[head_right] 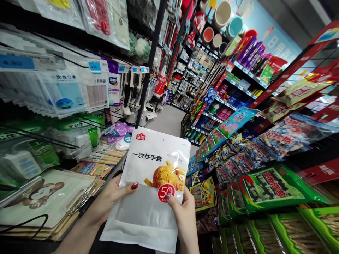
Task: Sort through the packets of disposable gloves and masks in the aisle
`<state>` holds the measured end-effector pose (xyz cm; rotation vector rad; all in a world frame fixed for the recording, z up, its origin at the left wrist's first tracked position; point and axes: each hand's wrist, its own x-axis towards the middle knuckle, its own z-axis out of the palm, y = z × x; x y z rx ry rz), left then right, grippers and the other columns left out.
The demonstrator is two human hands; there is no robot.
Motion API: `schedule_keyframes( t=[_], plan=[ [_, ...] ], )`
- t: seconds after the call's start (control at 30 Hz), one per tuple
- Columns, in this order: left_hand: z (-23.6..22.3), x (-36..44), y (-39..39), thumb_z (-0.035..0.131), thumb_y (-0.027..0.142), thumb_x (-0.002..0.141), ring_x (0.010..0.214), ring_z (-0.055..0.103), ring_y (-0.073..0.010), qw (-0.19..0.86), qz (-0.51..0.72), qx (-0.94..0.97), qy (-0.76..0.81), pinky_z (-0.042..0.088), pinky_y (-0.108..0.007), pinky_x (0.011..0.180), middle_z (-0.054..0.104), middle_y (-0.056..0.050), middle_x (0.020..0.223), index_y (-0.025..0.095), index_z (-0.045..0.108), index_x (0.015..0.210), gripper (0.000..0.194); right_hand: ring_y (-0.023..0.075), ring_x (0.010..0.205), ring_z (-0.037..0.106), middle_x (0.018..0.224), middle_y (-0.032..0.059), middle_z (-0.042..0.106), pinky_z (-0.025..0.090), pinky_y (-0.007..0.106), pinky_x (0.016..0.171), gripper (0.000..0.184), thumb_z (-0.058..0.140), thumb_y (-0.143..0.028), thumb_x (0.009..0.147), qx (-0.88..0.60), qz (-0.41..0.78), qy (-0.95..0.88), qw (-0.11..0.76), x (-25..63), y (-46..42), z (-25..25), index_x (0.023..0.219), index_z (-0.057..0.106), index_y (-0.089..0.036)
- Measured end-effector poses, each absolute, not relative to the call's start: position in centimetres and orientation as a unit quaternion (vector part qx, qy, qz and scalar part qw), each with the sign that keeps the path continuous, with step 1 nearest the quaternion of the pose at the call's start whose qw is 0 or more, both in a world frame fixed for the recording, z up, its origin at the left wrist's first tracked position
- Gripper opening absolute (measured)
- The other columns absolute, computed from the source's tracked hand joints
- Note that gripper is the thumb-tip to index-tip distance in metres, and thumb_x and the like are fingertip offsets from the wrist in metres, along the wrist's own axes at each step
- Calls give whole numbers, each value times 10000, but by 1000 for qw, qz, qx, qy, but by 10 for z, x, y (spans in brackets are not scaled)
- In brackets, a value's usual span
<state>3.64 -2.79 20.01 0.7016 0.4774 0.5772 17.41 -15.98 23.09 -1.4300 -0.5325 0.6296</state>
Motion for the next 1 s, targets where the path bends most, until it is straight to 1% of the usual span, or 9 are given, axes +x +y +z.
schedule_keyframes(
  t=[0.1, 0.23, 0.4, 0.57, 0.67, 0.73, 0.8, 0.9, 1.0],
  plan=[
    [190, 43, -25, 774, 288, 586, 874, 644, -292, 839, 300, 374, 259, 519, -356, 742, 684, -124, 980, 126, 560, 1047, 534, 231, 711, 646, 783, 73, 708, 496, 323, 647, 366, 771, -342, 568, -638, 304, -214, 674, 178, -152, 222, 868, 675, -156],
    [175, 50, -19, 736, 338, 638, 1037, 576, -293, 797, 315, 431, 282, 474, -340, 850, 641, -133, 1096, 120, 549, 1067, 517, 203, 650, 618, 669, 43, 682, 477, 302, 612, 260, 736, -360, 614, -654, 311, -202, 660, 193, -145, 196, 728, 660, -139],
    [162, 50, -10, 638, 346, 742, 1122, 519, -267, 834, 277, 417, 232, 403, -349, 941, 599, -119, 1171, 132, 516, 1156, 482, 140, 565, 552, 613, 6, 655, 425, 233, 536, 260, 698, -394, 654, -681, 273, -187, 653, 221, -145, 151, 661, 639, -141],
    [124, 71, -9, 684, 235, 684, 1064, 547, -262, 831, 284, 407, 253, 393, -358, 937, 632, -106, 1101, 115, 528, 1134, 492, 157, 615, 575, 660, 13, 673, 449, 260, 591, 313, 743, -364, 559, -715, 200, -90, 664, 277, -163, 120, 758, 650, -140],
    [90, 96, -20, 695, 153, 618, 901, 605, -240, 855, 214, 388, 270, 449, -320, 806, 675, -82, 976, 119, 576, 1082, 480, 146, 611, 565, 682, 13, 672, 445, 267, 614, 393, 745, -353, 489, -735, 94, -7, 671, 320, -177, 108, 797, 643, -131],
    [73, 114, -30, 698, 139, 582, 826, 615, -239, 883, 189, 340, 261, 458, -310, 738, 688, -79, 898, 108, 595, 1054, 484, 145, 632, 563, 706, 19, 673, 441, 270, 636, 421, 737, -355, 466, -753, 80, 6, 653, 339, -181, 100, 805, 645, -122],
    [62, 129, -39, 678, 161, 615, 902, 598, -248, 891, 207, 319, 249, 444, -314, 790, 681, -79, 940, 118, 609, 1053, 446, 165, 676, 571, 735, 41, 679, 444, 283, 657, 435, 729, -373, 468, -777, 121, -16, 618, 346, -180, 90, 805, 650, -110],
    [55, 142, -43, 605, 269, 739, 1055, 538, -242, 885, 251, 275, 280, 384, -327, 924, 640, -77, 1088, 146, 607, 1075, 357, 204, 737, 584, 751, 65, 684, 455, 302, 669, 457, 715, -415, 482, -806, 177, -38, 563, 337, -174, 73, 806, 654, -100],
    [50, 146, -38, 551, 364, 799, 1106, 509, -231, 887, 250, 244, 303, 346, -339, 976, 597, -83, 1174, 162, 576, 1124, 383, 219, 745, 589, 745, 63, 685, 468, 305, 660, 456, 703, -452, 494, -823, 191, -20, 535, 325, -175, 59, 783, 652, -103]
  ],
)
